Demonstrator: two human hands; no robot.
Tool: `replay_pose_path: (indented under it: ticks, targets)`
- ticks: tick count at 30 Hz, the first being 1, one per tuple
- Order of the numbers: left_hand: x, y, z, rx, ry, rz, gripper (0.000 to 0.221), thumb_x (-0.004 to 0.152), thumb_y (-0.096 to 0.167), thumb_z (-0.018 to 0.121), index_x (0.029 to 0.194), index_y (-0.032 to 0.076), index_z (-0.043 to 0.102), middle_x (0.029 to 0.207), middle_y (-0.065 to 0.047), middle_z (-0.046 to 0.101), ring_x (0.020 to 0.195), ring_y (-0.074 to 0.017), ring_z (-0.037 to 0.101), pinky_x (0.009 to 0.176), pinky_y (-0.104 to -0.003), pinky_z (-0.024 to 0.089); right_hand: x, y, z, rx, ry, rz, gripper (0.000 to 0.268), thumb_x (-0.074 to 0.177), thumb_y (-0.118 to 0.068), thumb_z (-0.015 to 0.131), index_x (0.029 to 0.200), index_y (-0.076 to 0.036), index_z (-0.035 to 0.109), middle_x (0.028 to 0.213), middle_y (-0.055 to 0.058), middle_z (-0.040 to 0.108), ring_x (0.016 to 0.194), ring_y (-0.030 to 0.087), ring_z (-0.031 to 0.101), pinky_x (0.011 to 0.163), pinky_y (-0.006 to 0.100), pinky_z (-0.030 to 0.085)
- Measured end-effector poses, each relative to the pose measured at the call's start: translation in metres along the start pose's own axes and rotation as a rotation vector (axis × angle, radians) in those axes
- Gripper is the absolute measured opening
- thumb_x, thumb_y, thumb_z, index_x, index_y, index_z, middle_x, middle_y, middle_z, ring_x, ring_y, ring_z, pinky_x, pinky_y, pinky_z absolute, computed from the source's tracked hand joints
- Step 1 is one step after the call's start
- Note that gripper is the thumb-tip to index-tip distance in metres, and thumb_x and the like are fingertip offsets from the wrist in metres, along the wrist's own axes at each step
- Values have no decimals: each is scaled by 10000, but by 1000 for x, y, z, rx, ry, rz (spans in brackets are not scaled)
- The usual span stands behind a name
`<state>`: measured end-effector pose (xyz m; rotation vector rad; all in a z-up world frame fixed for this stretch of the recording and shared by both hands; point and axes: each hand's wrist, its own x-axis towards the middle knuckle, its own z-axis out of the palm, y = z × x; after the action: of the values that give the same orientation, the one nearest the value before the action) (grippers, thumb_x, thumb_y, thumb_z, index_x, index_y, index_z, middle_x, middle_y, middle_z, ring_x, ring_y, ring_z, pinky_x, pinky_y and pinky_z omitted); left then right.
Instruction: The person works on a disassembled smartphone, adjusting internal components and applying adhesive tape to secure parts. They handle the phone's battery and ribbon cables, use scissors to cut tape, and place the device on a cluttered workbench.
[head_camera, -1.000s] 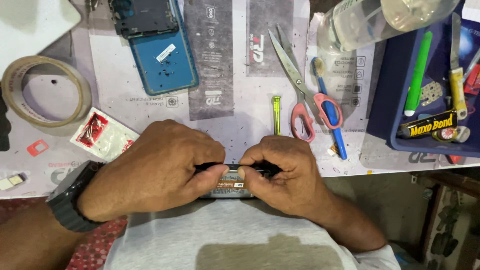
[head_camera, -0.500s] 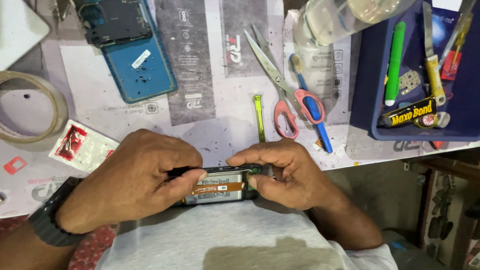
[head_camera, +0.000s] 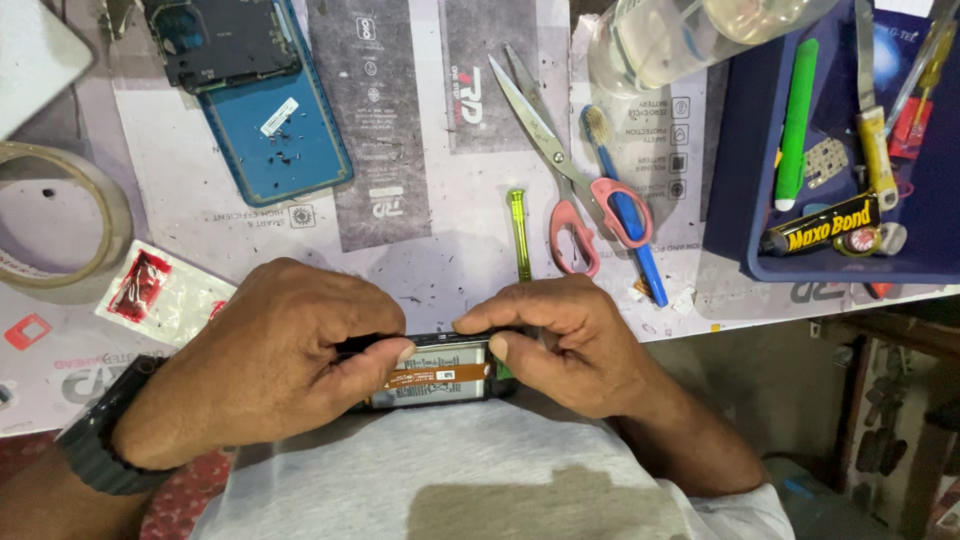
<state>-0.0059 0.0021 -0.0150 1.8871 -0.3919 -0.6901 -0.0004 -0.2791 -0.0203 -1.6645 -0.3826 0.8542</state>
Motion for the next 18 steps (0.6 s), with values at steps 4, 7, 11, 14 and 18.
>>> replay_pose_path:
  ticks: [4,7,11,14,18]
  targets:
    - [0,0,0,24,36,22,126,787,189,723,792,66,747,601,-76,700,481,-253,644,458,-390,485,0,0,-1,56,-8,-48,320,861,-27,705,1181,-24,734,893,-5,735,605,13,526,535,209,376]
    - [2,-1,-1,2,-16,-6,156,843,227,712,797,82,744,650,-50,704,526,-230,655,506,-379,488,-1,1,-1,15,7,-30,337,838,-38,748,1175,-25,748,847,-13,723,607,13,513,533,202,373]
    - [1,-3,-2,23,39,70,158,822,195,691,771,50,726,651,-97,696,557,-291,669,508,-407,500,-1,4,2,6,33,9,325,838,-28,761,1163,-21,752,843,1,734,613,7,533,529,200,391]
    - [1,-3,-2,25,53,101,170,849,198,678,786,45,719,683,-111,693,606,-318,674,535,-419,499,0,4,4,37,39,4,293,876,-18,740,1169,-14,739,913,17,760,681,15,594,574,203,437]
    - [2,-2,-3,24,21,45,192,844,211,672,762,43,713,663,-118,687,596,-324,674,537,-433,496,1,4,4,4,45,8,283,869,-20,739,1151,-11,743,912,27,763,681,25,602,580,203,444]
